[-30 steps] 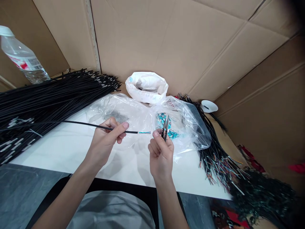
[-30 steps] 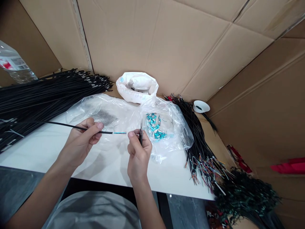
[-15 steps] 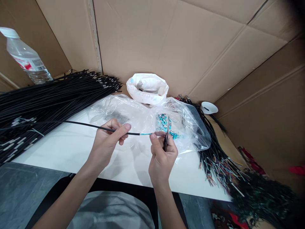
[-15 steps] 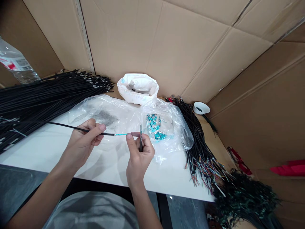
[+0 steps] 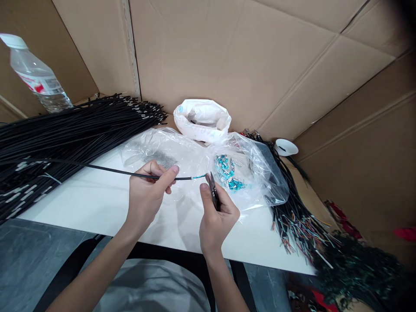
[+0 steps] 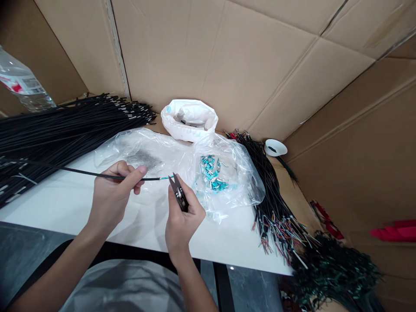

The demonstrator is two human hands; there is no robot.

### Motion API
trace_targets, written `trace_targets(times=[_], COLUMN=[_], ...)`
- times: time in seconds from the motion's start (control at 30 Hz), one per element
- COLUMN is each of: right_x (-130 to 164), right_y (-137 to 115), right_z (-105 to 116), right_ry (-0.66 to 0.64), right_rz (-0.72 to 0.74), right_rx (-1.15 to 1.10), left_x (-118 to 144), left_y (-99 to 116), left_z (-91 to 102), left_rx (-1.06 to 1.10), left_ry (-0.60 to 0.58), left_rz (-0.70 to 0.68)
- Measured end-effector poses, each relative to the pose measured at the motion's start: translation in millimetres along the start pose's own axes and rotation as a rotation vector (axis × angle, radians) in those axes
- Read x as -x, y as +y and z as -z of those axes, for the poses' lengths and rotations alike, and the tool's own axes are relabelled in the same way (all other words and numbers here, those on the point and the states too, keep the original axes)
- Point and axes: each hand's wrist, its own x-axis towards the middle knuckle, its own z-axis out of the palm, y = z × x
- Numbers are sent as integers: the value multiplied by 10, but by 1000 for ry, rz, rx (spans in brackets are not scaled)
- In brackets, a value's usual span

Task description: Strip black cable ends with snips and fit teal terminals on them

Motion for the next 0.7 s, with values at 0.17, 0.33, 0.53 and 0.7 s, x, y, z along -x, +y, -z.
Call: trace_targets(times=[0.17,0.33,0.53,0.7], right_x=[9,30,21,-36], right_y=[60,108,58,72], right_z=[27,70,34,18], right_ry=[-22,-34,6,-103], right_rz=[13,71,6,-250], right_rx=[45,109,0,-216], left_x=[10,-4,-9,-19], left_y=[8,-15,-23,-50], left_z=[-16,-12,-5,-11], left_rx=[-26,-30,-35,-20], left_ry=[20,47,61,53], left_rz=[2,1,-18,1])
